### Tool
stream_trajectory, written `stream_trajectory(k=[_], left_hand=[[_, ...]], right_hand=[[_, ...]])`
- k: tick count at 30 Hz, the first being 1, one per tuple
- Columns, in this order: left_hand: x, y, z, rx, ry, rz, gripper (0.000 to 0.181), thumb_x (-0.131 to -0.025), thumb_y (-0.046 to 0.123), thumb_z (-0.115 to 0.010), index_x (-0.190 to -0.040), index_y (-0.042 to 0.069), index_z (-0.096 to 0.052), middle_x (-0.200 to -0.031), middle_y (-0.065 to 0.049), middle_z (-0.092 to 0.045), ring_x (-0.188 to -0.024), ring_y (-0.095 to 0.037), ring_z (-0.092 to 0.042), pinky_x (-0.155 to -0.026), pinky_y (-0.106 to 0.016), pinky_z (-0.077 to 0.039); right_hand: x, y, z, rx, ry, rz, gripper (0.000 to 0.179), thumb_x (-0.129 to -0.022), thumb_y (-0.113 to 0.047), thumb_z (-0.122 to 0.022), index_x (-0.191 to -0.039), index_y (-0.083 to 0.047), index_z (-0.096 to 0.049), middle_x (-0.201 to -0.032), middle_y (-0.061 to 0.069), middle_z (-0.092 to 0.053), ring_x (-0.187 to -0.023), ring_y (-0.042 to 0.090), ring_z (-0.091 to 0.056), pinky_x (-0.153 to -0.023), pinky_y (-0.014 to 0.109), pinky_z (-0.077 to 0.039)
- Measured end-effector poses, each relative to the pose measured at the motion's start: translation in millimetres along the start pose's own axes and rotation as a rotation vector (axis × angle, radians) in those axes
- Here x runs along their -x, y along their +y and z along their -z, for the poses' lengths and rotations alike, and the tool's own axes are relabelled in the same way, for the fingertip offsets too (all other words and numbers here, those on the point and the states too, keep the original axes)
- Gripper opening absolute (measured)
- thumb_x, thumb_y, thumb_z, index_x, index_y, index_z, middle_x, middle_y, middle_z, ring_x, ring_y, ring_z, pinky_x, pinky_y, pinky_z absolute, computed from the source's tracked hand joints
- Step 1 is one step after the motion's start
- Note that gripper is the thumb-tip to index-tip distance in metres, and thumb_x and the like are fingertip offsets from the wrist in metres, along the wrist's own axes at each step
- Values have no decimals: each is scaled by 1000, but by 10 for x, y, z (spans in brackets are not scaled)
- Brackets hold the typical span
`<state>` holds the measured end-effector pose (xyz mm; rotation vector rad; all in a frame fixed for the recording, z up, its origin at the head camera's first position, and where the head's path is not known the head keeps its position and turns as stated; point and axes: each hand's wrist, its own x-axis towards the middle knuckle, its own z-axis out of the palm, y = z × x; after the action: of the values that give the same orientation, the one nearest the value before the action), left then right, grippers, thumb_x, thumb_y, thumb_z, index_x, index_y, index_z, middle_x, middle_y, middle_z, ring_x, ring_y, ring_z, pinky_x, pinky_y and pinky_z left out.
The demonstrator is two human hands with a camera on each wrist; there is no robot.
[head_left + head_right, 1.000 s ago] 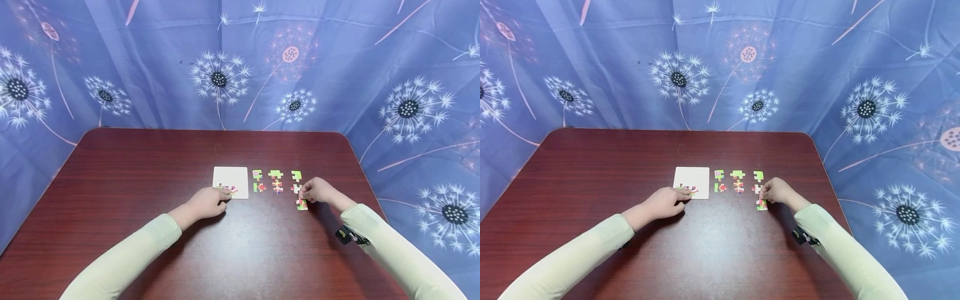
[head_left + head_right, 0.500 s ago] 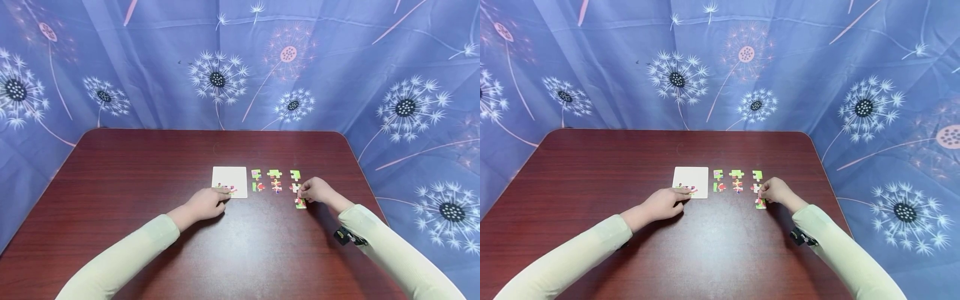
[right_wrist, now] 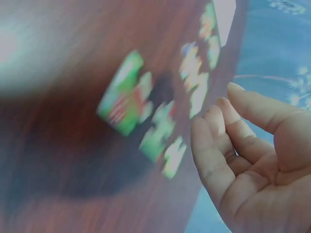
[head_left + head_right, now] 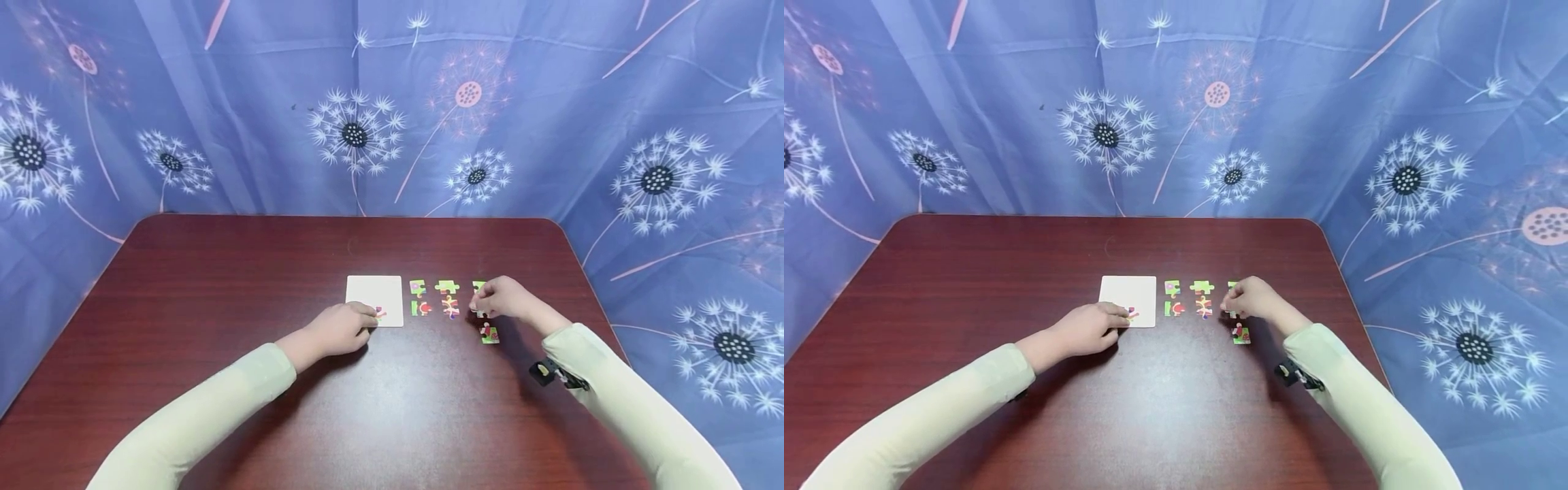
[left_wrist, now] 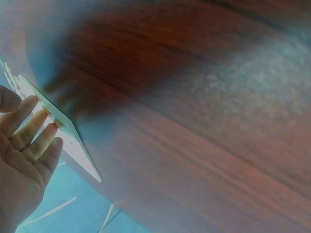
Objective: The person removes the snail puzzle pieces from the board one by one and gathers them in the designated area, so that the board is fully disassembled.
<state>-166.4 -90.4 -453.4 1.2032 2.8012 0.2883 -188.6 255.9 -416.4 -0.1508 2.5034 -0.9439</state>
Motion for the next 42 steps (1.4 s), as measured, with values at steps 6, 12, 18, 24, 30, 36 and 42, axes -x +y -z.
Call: stream_trajectory(k=[6, 12, 18, 24, 30, 36, 42], left_hand=[[21, 3, -8, -14, 41, -16, 29, -90, 12, -60, -112, 11, -79, -123, -6, -73, -117, -25, -70, -97, -41, -59], [154, -60, -3, -16, 41, 29, 29, -92, 12, -60, -116, 10, -78, -127, -7, -72, -123, -27, -68, -104, -43, -56], [276, -120, -8, 5, 17, 76, 35, -91, 10, -59, -123, 8, -75, -138, -10, -68, -130, -29, -65, -104, -45, -55], [312, -150, -16, 0, -4, 71, 38, -91, 9, -58, -125, 6, -73, -139, -9, -68, -131, -27, -65, -104, -44, -56], [286, -160, -6, 20, -36, 58, 41, -90, 9, -57, -128, 4, -71, -140, -11, -67, -131, -28, -64, -106, -45, -54], [272, -164, 3, 38, -48, 58, 43, -89, 8, -56, -128, 3, -71, -140, -12, -67, -131, -30, -65, -105, -46, -54], [269, -165, 15, 73, -58, 69, 43, -89, 8, -55, -129, 2, -71, -140, -13, -67, -133, -30, -63, -108, -46, -53]], right_hand=[[-142, -303, -222, -55, -7, 74, 25, -95, -14, -67, -106, 8, -74, -86, 13, -73, -73, 11, -67, -73, 32, -63], [-304, -590, -569, -182, -30, 111, 27, -96, -10, -64, -112, 10, -72, -92, 17, -74, -76, 10, -66, -78, 31, -64], [-420, -796, -860, -291, -3, 88, 29, -96, -6, -62, -118, 12, -69, -107, 25, -74, -78, 11, -69, -78, 29, -63], [-506, -896, -1034, -302, 44, 52, 31, -93, -5, -62, -120, 9, -71, -119, 24, -73, -78, 5, -67, -82, 27, -63], [-516, -950, -1073, -138, 67, 81, 31, -90, -5, -63, -117, 6, -74, -107, 19, -78, -78, 8, -64, -76, 20, -55], [-531, -990, -1075, 28, 79, 116, 26, -89, -8, -65, -109, 0, -79, -110, 13, -79, -98, 17, -68, -85, 23, -53], [-607, -999, -1093, -35, 82, 37, 25, -84, -7, -67, -105, -1, -80, -97, 9, -79, -78, 9, -58, -68, 17, -45]])
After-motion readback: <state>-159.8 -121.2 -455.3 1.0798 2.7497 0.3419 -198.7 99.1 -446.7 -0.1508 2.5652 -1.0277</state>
